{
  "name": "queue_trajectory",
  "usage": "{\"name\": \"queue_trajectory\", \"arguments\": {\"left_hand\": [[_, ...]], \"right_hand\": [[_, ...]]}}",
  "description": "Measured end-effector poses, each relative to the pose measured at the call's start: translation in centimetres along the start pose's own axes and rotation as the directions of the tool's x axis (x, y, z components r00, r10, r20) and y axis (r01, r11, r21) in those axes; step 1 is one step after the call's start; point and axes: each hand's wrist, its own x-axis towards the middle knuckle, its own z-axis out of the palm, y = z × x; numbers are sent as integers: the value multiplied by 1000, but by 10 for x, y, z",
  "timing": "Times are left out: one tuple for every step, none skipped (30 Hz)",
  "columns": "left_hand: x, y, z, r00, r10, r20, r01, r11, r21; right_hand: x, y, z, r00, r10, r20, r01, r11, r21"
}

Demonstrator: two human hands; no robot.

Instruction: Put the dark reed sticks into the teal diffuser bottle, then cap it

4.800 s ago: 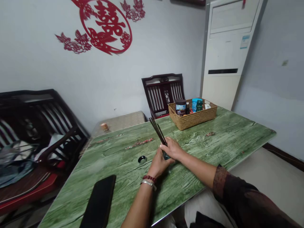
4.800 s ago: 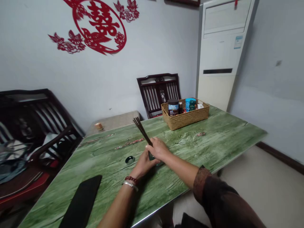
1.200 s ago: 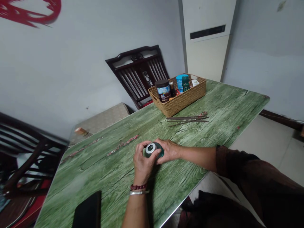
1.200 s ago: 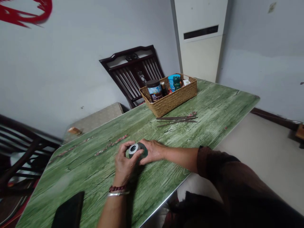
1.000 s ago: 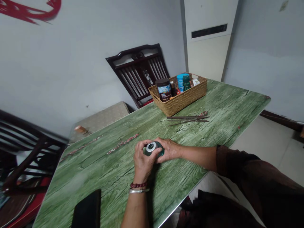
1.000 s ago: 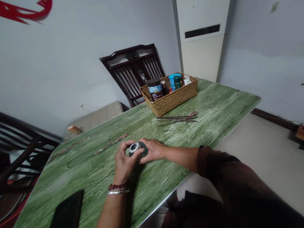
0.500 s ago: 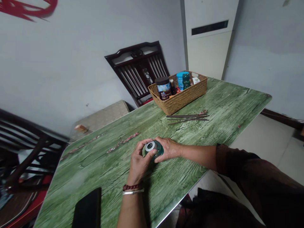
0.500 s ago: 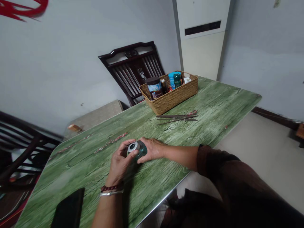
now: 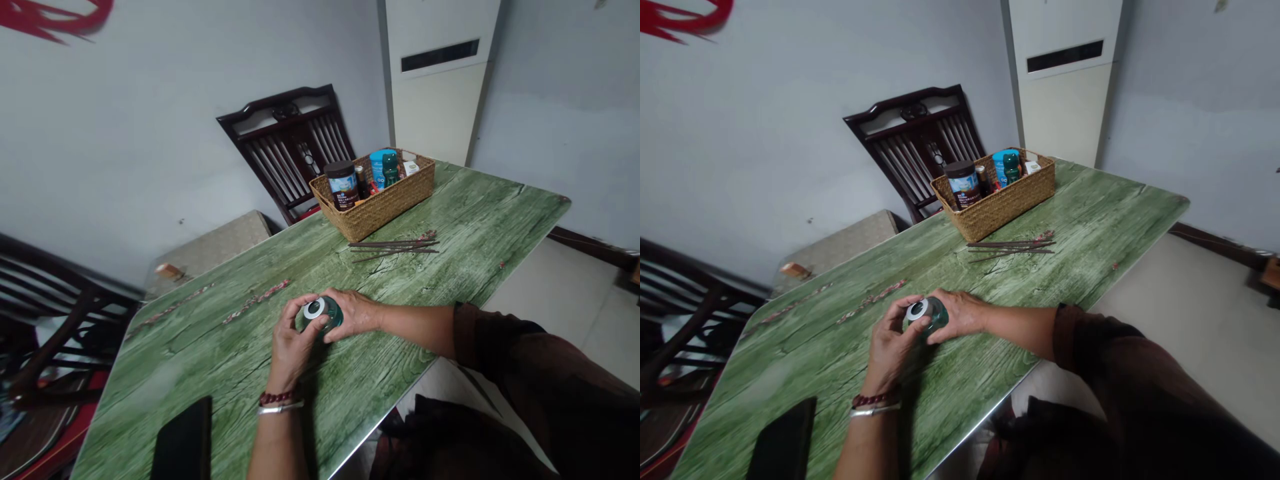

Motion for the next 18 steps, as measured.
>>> {"name": "queue_trajectory", "arguments": {"left_hand": [[-1,0,-1,1000,-14,16,14,999,-39],[-3,0,-1,999,-21,41,24,997,-77],[-4,-1,-2,997,-22,72,30,993,-114],[-5,-2,-3,995,-18,102,33,988,-149],[-5,-3,-3,991,-13,132,37,983,-180],[-6,-5,-3,988,-10,157,43,977,-209],[-6,-7,-3,985,-9,170,50,970,-237],[-7,-9,-3,985,-12,172,58,963,-262],[-7,-11,-2,986,-17,165,64,957,-282],[-8,-13,-2,988,-24,154,69,953,-294],[-8,-13,-2,989,-31,141,72,952,-298],[-8,-13,-1,991,-36,132,74,953,-293],[-9,-12,-1,991,-37,127,71,959,-276],[-9,-10,-1,991,-30,131,62,967,-246],[-9,-7,-1,990,-13,138,41,978,-204],[-9,-4,-1,990,10,139,11,989,-149],[-8,-2,-1,991,36,127,-25,996,-84],[-8,0,0,993,59,104,-57,998,-15]], "right_hand": [[0,0,0,1000,2,2,-2,1000,-3],[0,0,0,1000,2,6,-2,1000,-8],[0,0,0,1000,1,8,-1,1000,-15],[0,1,0,1000,-1,10,1,1000,-21],[0,1,0,1000,-3,11,4,1000,-26],[0,1,0,1000,-3,12,4,1000,-29],[0,0,0,1000,-2,11,3,999,-32],[0,0,0,1000,2,12,-2,999,-34],[0,-1,0,1000,9,12,-8,999,-39],[0,-2,-1,1000,17,13,-16,999,-44],[0,-2,-1,1000,25,14,-24,999,-47],[0,-3,-2,999,29,13,-28,998,-47],[0,-4,-2,999,30,11,-30,999,-44],[0,-4,-2,1000,28,7,-27,999,-38],[0,-4,-2,1000,22,4,-21,999,-32],[0,-3,-1,1000,13,1,-13,1000,-26],[0,-2,0,1000,5,-2,-5,1000,-23],[1,-1,1,1000,-1,-4,1,1000,-22]]}}
